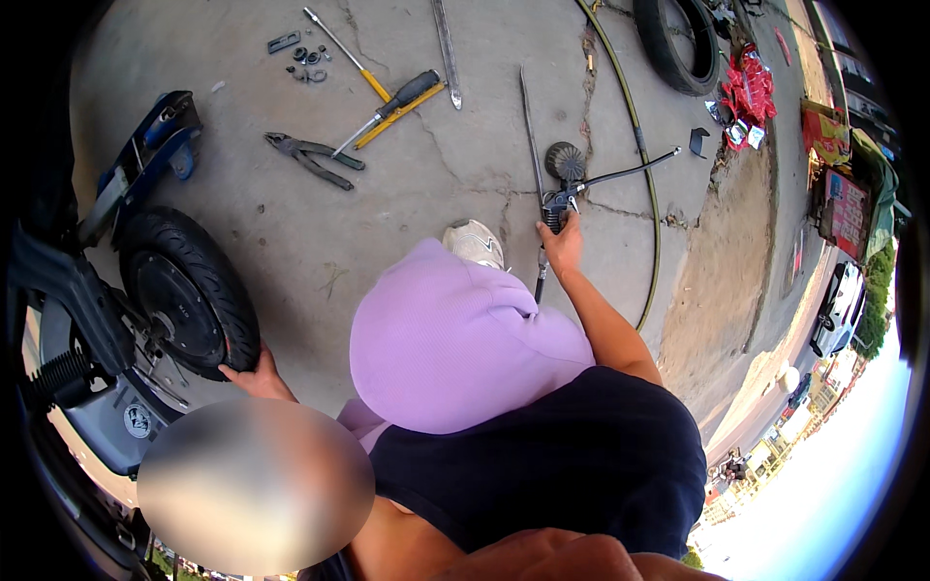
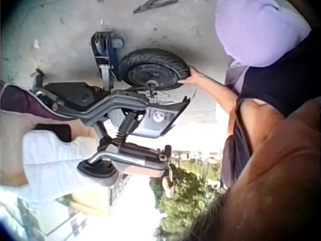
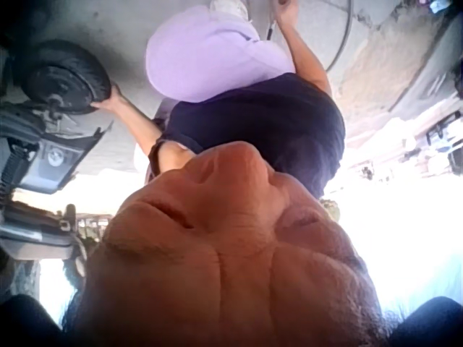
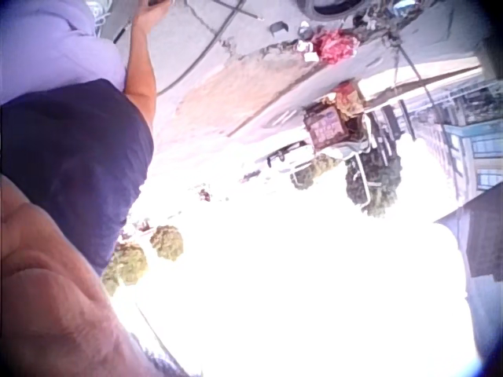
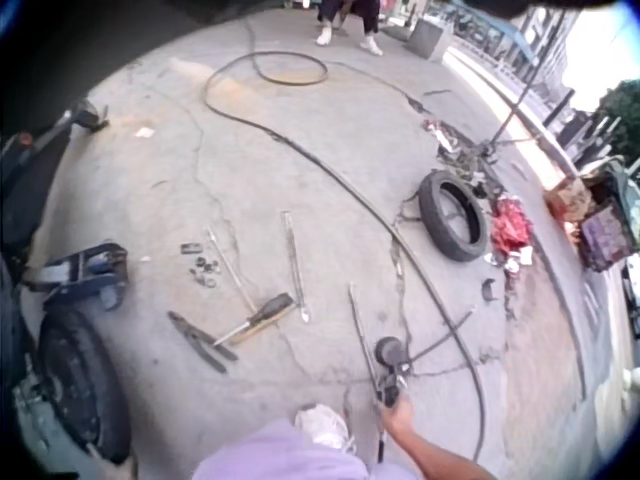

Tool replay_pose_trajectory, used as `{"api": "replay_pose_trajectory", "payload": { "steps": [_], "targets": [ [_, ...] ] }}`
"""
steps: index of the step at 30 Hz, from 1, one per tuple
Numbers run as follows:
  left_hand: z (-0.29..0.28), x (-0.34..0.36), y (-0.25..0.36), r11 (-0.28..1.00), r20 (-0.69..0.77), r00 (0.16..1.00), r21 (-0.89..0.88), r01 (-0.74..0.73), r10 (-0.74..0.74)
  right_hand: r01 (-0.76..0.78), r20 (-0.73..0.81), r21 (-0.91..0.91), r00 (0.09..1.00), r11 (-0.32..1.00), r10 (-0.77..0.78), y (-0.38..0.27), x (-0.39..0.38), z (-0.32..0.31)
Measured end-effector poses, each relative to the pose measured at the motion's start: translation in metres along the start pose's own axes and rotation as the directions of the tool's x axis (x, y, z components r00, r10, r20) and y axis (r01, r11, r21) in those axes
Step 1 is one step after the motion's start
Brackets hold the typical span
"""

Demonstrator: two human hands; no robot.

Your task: The person uses a tire iron to pry the tire bead off the rim of a motorcycle wheel. They repeatedly insert the tool between the tire and rim, leveraging it to separate the rubber from the metal. The person then removes the tire from the rim and places it on the ground.

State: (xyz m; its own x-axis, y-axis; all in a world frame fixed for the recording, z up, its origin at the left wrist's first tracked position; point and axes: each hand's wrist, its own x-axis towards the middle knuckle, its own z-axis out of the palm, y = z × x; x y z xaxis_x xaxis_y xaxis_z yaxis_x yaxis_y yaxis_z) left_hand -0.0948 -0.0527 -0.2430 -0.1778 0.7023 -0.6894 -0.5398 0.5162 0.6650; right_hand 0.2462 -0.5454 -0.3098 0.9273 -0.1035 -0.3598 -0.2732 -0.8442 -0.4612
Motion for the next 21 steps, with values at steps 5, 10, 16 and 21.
{"api": "replay_pose_trajectory", "payload": {
  "steps": [5,10,16,21],
  "targets": [
    [-0.002,0.001,0.005,0.996,-0.001,0.999,-0.082,0.037,-0.037,0.065,-0.118,-0.126,0.990,0.990,-0.081,0.032,0.032,-0.008],
    [0.013,-0.011,-0.002,0.996,0.021,1.000,-0.091,0.003,-0.001,0.228,-0.144,-0.381,0.943,0.896,-0.301,0.021,0.022,-0.020],
    [0.040,-0.056,-0.007,0.921,-0.012,0.970,-0.319,0.226,-0.242,0.168,0.179,-0.231,0.975,0.958,-0.128,0.021,0.012,0.004],
    [0.040,-0.055,-0.003,0.947,0.100,0.974,-0.231,0.221,-0.203,-0.027,0.440,-0.153,0.893,0.988,0.092,0.050,0.014,0.050]
  ]
}}
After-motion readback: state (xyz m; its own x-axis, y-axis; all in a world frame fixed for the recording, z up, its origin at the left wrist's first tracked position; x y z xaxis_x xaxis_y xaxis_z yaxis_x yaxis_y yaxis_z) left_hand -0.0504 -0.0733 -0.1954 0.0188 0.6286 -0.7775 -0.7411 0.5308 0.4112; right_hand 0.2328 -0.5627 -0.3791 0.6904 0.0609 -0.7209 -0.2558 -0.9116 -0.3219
